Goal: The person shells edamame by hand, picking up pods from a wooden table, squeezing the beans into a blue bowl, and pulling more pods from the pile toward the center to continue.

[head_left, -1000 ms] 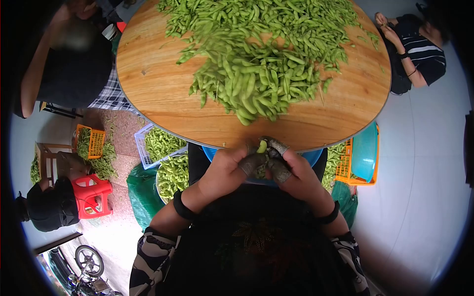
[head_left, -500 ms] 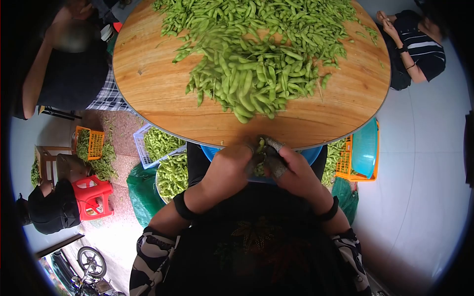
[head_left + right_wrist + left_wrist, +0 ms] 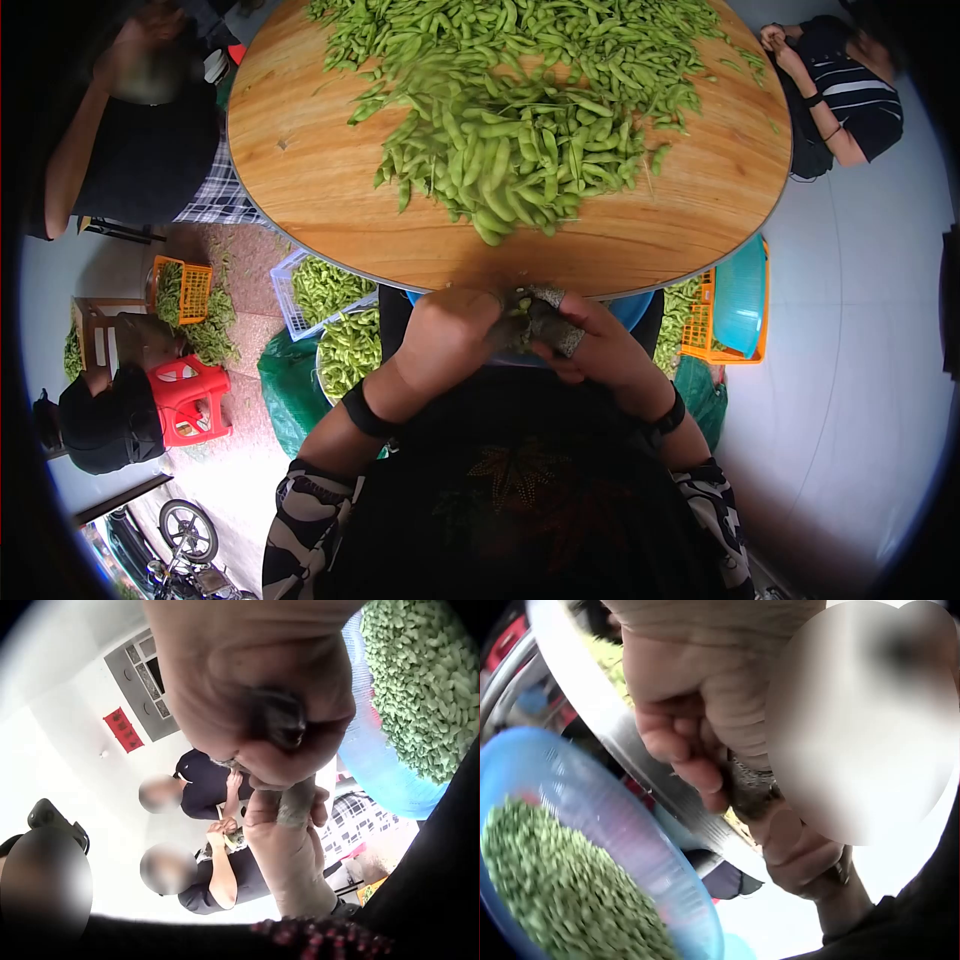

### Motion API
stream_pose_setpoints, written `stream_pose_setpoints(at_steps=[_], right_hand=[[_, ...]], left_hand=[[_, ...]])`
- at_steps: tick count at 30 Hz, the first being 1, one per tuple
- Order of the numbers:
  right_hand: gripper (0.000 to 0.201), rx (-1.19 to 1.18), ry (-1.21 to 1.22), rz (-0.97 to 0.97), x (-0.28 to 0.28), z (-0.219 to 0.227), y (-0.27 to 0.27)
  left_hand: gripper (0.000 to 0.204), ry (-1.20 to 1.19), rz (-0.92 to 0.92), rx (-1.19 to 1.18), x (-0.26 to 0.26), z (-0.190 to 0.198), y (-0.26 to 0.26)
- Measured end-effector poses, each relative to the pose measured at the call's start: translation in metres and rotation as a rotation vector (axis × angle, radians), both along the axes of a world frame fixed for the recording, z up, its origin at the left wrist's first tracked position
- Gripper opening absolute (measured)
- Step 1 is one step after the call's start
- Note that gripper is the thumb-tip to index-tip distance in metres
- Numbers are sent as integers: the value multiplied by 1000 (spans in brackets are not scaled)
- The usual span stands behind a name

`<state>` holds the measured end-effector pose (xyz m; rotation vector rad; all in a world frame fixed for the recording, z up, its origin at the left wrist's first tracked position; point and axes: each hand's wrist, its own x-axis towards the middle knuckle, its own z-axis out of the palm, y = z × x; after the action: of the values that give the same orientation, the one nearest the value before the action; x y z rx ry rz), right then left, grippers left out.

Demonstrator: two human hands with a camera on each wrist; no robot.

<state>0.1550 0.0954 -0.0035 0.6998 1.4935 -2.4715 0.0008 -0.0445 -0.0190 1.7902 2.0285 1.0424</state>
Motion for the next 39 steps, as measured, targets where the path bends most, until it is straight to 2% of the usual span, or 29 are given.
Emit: stream_pose_setpoints(at_steps=[1, 2, 4, 5, 7, 9, 10, 11, 12, 13, 14, 15, 16, 18, 21, 24, 26, 27, 28, 30, 31, 32, 34, 35, 36, 37, 38, 39], right_hand=[[26, -1, 2, 1, 1, -2, -1], [26, 31, 3, -15, 2, -5, -1], [26, 65, 5, -37, 5, -3, 1], [26, -22, 35, -43, 8, 4, 3], [26, -109, 63, -49, 15, 6, 9], [26, -340, 128, -19, 20, -2, 14], [26, -339, 129, -19, 18, -11, 11], [29, 48, 217, -119, 15, -24, 4], [33, 437, 298, -217, 10, -25, -1], [33, 436, 297, -217, 9, -22, -2], [37, 791, 283, -195, 7, -15, 0], [41, 1145, 263, -167, 5, -10, 0], [41, 1146, 264, -167, 4, -13, -3], [39, 1343, 298, -151, 2, -23, -9], [32, 1387, 166, -77, 5, -24, -14], [28, 1434, 215, -119, 7, -18, -15], [30, 1406, 159, -104, 14, -19, -11], [34, 1377, 103, -88, 16, -18, -10], [34, 1379, 105, -85, 16, -15, -12], [33, 1389, 319, -115, 12, -5, -15], [33, 1392, 324, -112, 11, -2, -16], [32, 1425, 334, -148, 10, 1, -17], [31, 1460, 346, -184, 6, -1, -17], [29, 1353, 408, -173, 3, -8, -16], [26, 1243, 467, -161, 1, -11, -15], [26, 1247, 469, -159, 2, -9, -15], [23, 828, 282, -121, 4, -5, -15], [20, 408, 94, -81, 5, -2, -14]], left_hand=[[10, 344, 25, -10, 1, 2, 0], [10, 347, 24, -10, 2, 0, 1], [8, 145, -2, 84, 3, -2, 4], [8, 146, -6, 85, 3, 1, 1], [9, -1147, -105, -256, 3, 12, -6], [11, -1201, -113, -267, 3, 12, -5], [14, -1253, -121, -280, 3, 12, -5], [14, -1252, -121, -280, 4, 11, -5], [12, -979, -95, -238, 7, 9, -4], [11, -708, -68, -196, 10, 6, -5], [11, -708, -69, -197, 12, 2, -6], [11, -526, -101, -172, 14, -3, -7], [11, -343, -132, -145, 15, -5, -7], [12, -350, -129, -192, 17, -3, -9], [14, -420, -98, -257, 19, 4, -13], [15, -519, -24, -264, 12, 9, -20], [14, -556, 18, -257, 7, 11, -24], [7, -568, 63, -236, 5, 12, -26], [10, -579, 110, -213, 4, 12, -28], [6, -529, 154, -248, 5, 4, -30], [9, -478, 192, -287, 6, 1, -30], [9, -477, 195, -282, 7, 1, -30], [6, -373, 83, -166, 10, 7, -26], [6, -372, 84, -163, 10, 8, -23], [6, -340, -20, -94, 9, 9, -21], [7, -305, -124, -24, 9, 10, -18], [7, -305, -122, -19, 9, 11, -16], [7, -431, -156, 19, 9, 12, -15]])
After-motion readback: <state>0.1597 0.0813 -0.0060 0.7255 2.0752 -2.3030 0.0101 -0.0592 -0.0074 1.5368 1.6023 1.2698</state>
